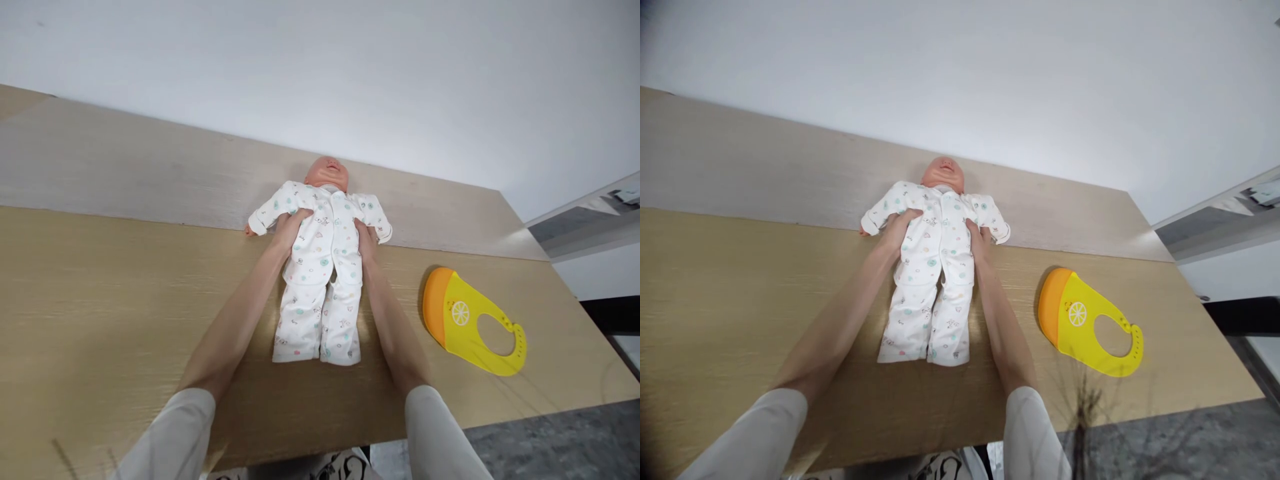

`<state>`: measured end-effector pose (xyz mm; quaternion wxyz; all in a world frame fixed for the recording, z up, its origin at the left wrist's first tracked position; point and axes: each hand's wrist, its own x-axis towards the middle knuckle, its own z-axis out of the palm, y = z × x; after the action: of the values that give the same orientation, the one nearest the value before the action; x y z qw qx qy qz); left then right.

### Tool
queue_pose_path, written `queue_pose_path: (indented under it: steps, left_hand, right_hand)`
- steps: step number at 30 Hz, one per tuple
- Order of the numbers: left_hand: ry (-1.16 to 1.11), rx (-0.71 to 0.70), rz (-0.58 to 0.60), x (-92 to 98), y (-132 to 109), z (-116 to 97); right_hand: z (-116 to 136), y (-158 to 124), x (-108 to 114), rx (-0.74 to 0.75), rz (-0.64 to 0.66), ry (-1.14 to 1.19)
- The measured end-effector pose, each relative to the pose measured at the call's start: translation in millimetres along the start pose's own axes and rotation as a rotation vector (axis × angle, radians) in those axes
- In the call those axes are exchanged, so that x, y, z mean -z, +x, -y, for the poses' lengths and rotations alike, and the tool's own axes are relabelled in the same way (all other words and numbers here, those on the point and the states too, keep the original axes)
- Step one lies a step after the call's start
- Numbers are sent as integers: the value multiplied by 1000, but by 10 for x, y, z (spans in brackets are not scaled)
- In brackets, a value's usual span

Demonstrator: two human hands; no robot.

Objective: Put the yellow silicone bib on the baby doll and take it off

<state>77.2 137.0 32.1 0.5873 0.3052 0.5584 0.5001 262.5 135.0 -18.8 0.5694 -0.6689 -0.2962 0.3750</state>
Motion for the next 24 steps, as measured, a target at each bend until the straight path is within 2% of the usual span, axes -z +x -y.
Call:
queue_pose_path:
  steps: [7,12,17,24]
  left_hand:
    - [-83,1,-25,-29,-89,-53]
    - [5,1,-27,-12,25,42]
    - [108,-38,52,2,118,97]
    - [101,-10,-1,-13,122,121]
  right_hand:
    - [41,-16,8,1,-2,0]
    - [19,-60,19,0,25,-32]
    - [15,-57,24,0,47,-50]
    - [22,-64,13,-43,58,-87]
